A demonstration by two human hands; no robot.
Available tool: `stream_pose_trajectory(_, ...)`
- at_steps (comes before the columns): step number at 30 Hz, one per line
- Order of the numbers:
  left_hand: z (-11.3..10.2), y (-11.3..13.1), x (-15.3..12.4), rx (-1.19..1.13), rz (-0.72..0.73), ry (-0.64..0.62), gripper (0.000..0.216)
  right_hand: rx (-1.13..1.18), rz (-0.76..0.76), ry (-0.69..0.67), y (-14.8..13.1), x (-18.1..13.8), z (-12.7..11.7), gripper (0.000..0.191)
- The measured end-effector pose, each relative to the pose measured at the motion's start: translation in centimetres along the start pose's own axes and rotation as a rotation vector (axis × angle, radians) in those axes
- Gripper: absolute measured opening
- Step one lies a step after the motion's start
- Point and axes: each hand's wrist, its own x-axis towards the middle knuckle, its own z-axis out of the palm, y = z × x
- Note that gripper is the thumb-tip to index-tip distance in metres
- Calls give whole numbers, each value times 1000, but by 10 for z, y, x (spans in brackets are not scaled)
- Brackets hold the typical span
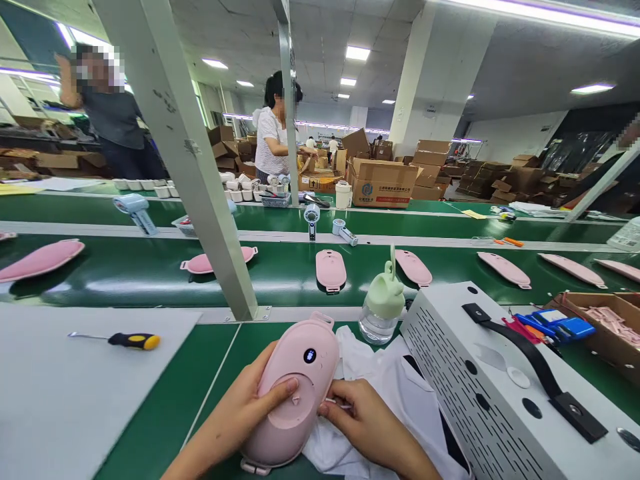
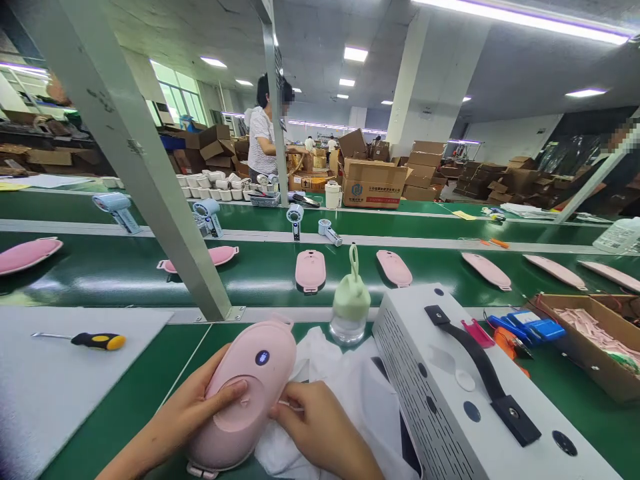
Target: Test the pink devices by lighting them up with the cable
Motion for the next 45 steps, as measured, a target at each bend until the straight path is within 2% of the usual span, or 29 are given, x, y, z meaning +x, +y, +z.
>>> stream_pose_trajectory(8, -5, -3, -3, -66, 25, 119, 60, 54, -58, 70, -12, 0, 3, 19)
stream_pose_trajectory(16, -1, 3, -10, -114, 20, 140, 58, -3, -89, 105, -11, -7, -6, 21)
stream_pose_trajectory(18, -10, 5, -12, -247, -4, 296, 58, 47, -66, 196, -7, -8, -12, 24)
stream_pose_trajectory(20, -23, 6, -13, -408, -3, 553, 61, 140, -45, 313, -5, -8, -17, 27)
stream_pose_trajectory(21, -28, 7, -12, -473, 2, 652, 63, 194, -43, 341, -5, -7, -17, 26)
stream_pose_trajectory(22, -31, 7, -12, -505, 10, 692, 65, 243, -53, 326, -5, -6, -16, 25)
stream_pose_trajectory(23, -32, 6, -11, -519, -4, 653, 67, 271, -69, 289, -6, -4, -13, 24)
stream_pose_trajectory(26, -23, 4, -7, -463, -55, 370, 68, 270, -89, 147, -11, -1, -3, 26)
stream_pose_trajectory(28, -13, 3, -5, -418, -66, 257, 67, 263, -78, 97, -13, 0, 0, 28)
stream_pose_trajectory(33, 0, 5, -6, -381, -95, 192, 62, 274, -73, 62, -12, 0, -2, 28)
stream_pose_trajectory(40, 0, 0, -3, -300, -49, 124, 57, 162, -68, 73, -10, -1, -4, 23)
stream_pose_trajectory(45, 0, -9, -1, -120, 11, 95, 55, 127, -41, 68, -12, -3, -5, 19)
